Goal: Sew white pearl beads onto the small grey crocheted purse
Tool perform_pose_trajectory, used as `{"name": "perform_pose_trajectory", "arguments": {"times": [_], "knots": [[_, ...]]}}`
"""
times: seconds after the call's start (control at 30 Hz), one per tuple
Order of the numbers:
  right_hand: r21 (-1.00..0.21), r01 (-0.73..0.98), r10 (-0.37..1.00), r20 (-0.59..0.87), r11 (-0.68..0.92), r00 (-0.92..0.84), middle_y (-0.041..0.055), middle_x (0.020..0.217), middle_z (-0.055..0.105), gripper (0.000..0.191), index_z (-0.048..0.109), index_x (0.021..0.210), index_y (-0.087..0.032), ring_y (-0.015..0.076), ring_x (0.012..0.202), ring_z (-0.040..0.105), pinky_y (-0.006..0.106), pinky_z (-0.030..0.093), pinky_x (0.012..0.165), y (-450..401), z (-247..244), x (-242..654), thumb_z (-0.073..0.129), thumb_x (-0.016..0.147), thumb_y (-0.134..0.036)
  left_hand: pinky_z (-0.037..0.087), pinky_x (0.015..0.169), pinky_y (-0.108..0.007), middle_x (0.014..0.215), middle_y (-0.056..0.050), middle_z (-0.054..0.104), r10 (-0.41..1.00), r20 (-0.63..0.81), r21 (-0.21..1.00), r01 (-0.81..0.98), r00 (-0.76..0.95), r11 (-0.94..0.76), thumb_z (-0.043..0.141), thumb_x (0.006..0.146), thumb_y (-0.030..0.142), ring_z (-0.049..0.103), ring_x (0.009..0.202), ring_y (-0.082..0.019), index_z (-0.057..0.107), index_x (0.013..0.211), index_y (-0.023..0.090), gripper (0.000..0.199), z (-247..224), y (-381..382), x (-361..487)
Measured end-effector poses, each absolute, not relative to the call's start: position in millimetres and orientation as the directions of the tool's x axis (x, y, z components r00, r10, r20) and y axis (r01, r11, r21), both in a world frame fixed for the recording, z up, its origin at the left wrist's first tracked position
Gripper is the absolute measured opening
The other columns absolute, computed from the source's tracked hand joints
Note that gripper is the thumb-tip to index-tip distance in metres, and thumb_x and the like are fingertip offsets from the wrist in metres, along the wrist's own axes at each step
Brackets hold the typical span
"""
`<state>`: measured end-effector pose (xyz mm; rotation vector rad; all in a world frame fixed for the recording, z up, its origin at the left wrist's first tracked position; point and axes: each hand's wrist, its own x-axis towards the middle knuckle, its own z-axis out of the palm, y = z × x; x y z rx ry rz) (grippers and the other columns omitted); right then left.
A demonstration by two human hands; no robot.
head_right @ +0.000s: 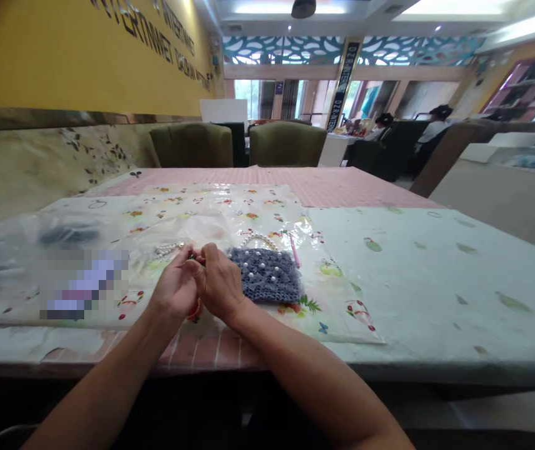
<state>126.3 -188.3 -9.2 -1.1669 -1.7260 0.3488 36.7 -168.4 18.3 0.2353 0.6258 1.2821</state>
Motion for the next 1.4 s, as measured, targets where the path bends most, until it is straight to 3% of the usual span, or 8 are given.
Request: {"name": "perform_pose_trajectory", "arguments": {"times": [0.1, 0.2, 0.37, 0.53, 0.67, 0.8, 1.07, 1.4], "knots": [[-0.794, 0.396, 0.859, 0.511, 0.462, 0.02, 0.003, 0.08, 0.058, 0.026, 0.047, 0.091, -0.022, 0.0176, 0.073, 0.054, 0.03, 0.038, 0.069, -183, -7, 130, 0.043, 0.097, -0.047, 0.048, 0.059, -0.017, 0.063, 0.003, 0.052, 0.97, -0.224, 0.575, -0.79, 0.097, 0.212, 0.055, 0.095, 0.023, 0.052, 0.055, -0.006, 0.053, 0.071, 0.018, 0.025, 12, -165, 43], [-0.949, -0.036, 0.948, 0.311, 0.314, 0.073, -0.0039, 0.068, 0.049, 0.019, 0.045, 0.083, -0.022, 0.0119, 0.059, 0.047, 0.026, 0.041, 0.06, -170, -1, 141, 0.048, 0.093, -0.038, 0.044, 0.059, -0.017, 0.066, 0.005, 0.05, 0.998, 0.029, 0.723, -0.689, -0.054, -0.058, 0.068, 0.085, 0.02, 0.045, 0.054, -0.005, 0.054, 0.074, 0.017, 0.017, 5, -160, 38], [-0.883, -0.46, 0.988, 0.139, 0.095, -0.062, -0.004, 0.069, 0.056, 0.012, 0.055, 0.076, -0.018, 0.0085, 0.061, 0.057, 0.029, 0.056, 0.073, -156, 10, 164, 0.066, 0.071, -0.017, 0.042, 0.068, -0.023, 0.075, 0.001, 0.057, 0.932, 0.363, 0.928, -0.094, 0.008, -0.361, 0.068, 0.084, 0.031, 0.051, 0.068, -0.011, 0.063, 0.082, 0.018, 0.015, 4, -151, 10], [-0.891, -0.437, 0.984, 0.168, 0.123, -0.065, 0.0002, 0.075, 0.067, 0.021, 0.062, 0.091, -0.017, 0.0087, 0.053, 0.059, 0.029, 0.058, 0.058, -161, 14, 166, 0.069, 0.08, -0.033, 0.039, 0.068, -0.026, 0.076, 0.0, 0.057, 0.863, 0.502, 0.856, 0.107, 0.057, -0.505, 0.064, 0.087, 0.03, 0.051, 0.072, -0.014, 0.062, 0.085, 0.02, 0.011, 3, -152, 1], [-0.934, -0.317, 0.98, 0.193, 0.166, -0.054, -0.0075, 0.051, 0.052, 0.028, 0.063, 0.082, -0.018, 0.0042, 0.034, 0.036, 0.02, 0.033, 0.035, -163, 14, 166, 0.067, 0.084, -0.046, 0.038, 0.066, -0.026, 0.074, 0.001, 0.057, 0.861, 0.504, 0.855, 0.098, 0.067, -0.509, 0.065, 0.087, 0.029, 0.049, 0.068, -0.014, 0.062, 0.084, 0.02, 0.009, -1, -158, 4], [-0.933, -0.325, 0.978, 0.191, 0.156, -0.081, -0.0082, 0.052, 0.042, 0.027, 0.066, 0.077, -0.016, 0.0043, 0.042, 0.033, 0.02, 0.032, 0.039, -164, 16, 166, 0.068, 0.083, -0.043, 0.036, 0.063, -0.027, 0.072, 0.002, 0.055, 0.852, 0.515, 0.843, 0.126, 0.089, -0.523, 0.064, 0.088, 0.029, 0.046, 0.065, -0.014, 0.061, 0.085, 0.02, 0.01, -2, -159, 5], [-0.911, -0.402, 0.954, 0.198, 0.094, -0.226, -0.006, 0.066, 0.056, 0.019, 0.061, 0.095, -0.02, 0.0054, 0.048, 0.042, 0.021, 0.041, 0.047, -166, 15, 162, 0.069, 0.081, -0.03, 0.037, 0.065, -0.027, 0.075, 0.001, 0.058, 0.824, 0.563, 0.809, 0.157, 0.071, -0.566, 0.064, 0.087, 0.028, 0.048, 0.067, -0.014, 0.061, 0.084, 0.02, 0.008, 0, -161, 5], [-0.882, -0.465, 0.979, 0.158, 0.079, -0.133, -0.008, 0.057, 0.047, 0.03, 0.057, 0.07, -0.017, 0.0027, 0.044, 0.034, 0.019, 0.033, 0.042, -164, 13, 159, 0.08, 0.071, -0.036, 0.037, 0.066, -0.027, 0.076, 0.0, 0.057, 0.8, 0.59, 0.777, 0.191, 0.111, -0.6, 0.061, 0.09, 0.027, 0.048, 0.068, -0.014, 0.06, 0.083, 0.02, 0.009, -2, -163, 6]]}}
